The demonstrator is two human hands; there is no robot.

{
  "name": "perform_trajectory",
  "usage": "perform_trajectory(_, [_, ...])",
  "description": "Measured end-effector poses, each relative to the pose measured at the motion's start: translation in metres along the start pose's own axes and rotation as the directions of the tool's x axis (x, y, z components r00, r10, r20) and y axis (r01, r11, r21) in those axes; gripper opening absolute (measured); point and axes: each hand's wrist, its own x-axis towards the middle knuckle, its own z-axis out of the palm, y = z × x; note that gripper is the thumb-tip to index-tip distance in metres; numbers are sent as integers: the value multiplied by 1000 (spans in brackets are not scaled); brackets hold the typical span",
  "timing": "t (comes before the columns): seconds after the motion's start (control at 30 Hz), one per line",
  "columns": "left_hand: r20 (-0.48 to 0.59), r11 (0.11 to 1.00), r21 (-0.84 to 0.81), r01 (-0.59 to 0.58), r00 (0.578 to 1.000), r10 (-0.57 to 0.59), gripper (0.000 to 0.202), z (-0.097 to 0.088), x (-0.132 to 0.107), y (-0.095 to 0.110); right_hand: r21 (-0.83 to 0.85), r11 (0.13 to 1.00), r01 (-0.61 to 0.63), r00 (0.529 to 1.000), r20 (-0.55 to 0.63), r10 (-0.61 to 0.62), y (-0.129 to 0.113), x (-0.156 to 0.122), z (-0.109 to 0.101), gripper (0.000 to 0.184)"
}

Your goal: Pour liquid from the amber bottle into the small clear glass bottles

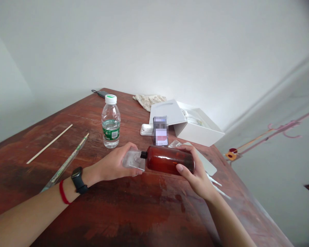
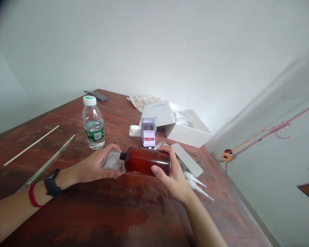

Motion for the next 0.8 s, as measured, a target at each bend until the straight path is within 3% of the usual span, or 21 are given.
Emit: perform_trajectory(0.8, [18, 1000, -12, 9, 1000, -9, 67, 0, 1, -4, 44, 999, -4, 1000, -9, 4, 3, -1, 2, 46])
